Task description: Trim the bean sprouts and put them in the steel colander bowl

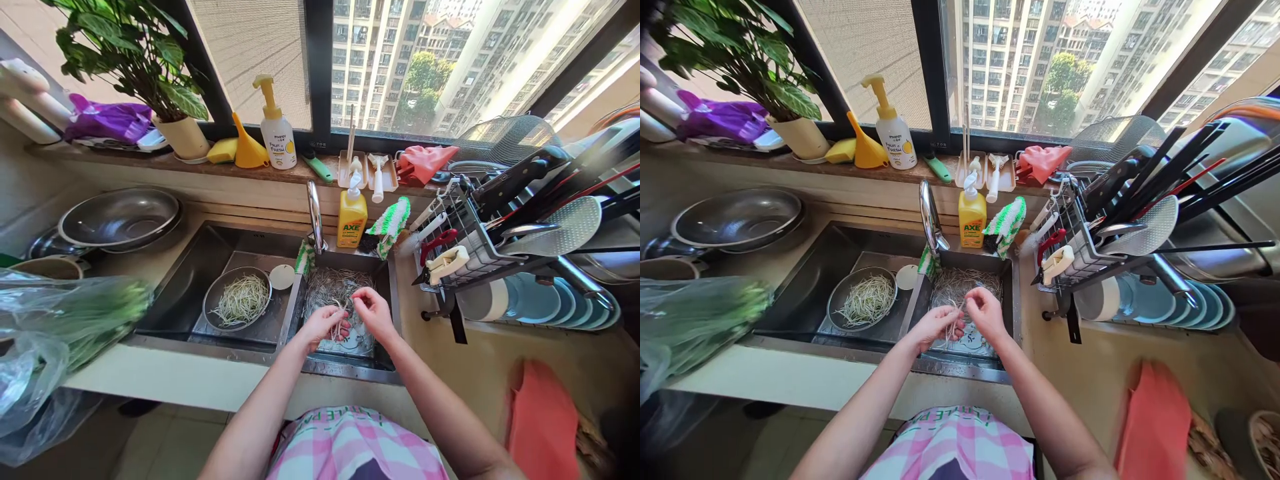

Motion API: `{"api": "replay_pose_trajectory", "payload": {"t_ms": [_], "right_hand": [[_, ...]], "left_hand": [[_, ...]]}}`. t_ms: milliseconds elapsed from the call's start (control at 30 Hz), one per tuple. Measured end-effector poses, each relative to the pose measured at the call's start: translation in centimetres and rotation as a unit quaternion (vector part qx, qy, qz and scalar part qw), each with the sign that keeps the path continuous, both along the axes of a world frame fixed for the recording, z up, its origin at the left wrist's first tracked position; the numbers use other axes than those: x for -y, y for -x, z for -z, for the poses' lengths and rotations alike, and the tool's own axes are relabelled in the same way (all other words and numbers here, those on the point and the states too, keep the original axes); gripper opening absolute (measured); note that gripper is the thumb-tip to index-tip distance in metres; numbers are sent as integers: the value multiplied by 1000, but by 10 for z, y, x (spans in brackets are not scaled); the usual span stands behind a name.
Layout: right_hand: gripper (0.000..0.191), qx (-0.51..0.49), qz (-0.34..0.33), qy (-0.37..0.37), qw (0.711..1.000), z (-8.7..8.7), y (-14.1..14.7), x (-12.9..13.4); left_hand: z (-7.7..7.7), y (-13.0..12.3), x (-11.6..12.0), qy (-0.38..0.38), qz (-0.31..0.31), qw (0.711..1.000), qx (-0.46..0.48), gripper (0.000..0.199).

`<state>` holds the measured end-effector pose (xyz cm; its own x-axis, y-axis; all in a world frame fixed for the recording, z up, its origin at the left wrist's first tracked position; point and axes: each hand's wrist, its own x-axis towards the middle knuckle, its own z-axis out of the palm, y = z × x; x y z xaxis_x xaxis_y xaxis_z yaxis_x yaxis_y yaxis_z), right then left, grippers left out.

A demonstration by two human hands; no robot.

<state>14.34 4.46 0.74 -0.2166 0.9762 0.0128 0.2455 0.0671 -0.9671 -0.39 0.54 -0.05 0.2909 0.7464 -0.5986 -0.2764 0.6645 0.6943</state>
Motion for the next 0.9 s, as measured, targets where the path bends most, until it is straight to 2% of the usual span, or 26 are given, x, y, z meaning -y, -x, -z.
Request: {"api": "replay_pose_trajectory", "payload": {"t_ms": [67,133,200,233,367,467,533,633,733,900], "right_hand": [[10,-129,44,145,980,5,-4,4],[13,-210,47,259,942,11,-9,12],[16,-239,30,319,916,17,-13,21],[17,-241,20,329,913,19,-14,25],[23,-200,-17,294,935,21,-10,34],[24,-139,-54,227,962,19,-5,34],[20,-88,-57,169,980,20,-1,33],[13,-7,-35,98,995,25,3,33],[9,46,-20,73,996,32,7,33],[9,31,64,56,996,35,8,30]], "left_hand": [[-1,6,-2,24,-66,996,46,29],[-2,12,-3,38,-123,988,90,26],[-3,15,-4,45,-159,979,123,22],[-2,16,-4,46,-169,976,132,21],[0,13,-2,32,-179,974,137,19],[2,9,-1,22,-177,976,126,20],[3,6,-1,18,-176,977,120,20],[3,3,0,16,-182,976,115,20],[4,0,1,15,-196,974,116,19],[8,-4,1,10,-252,960,121,19]]}}
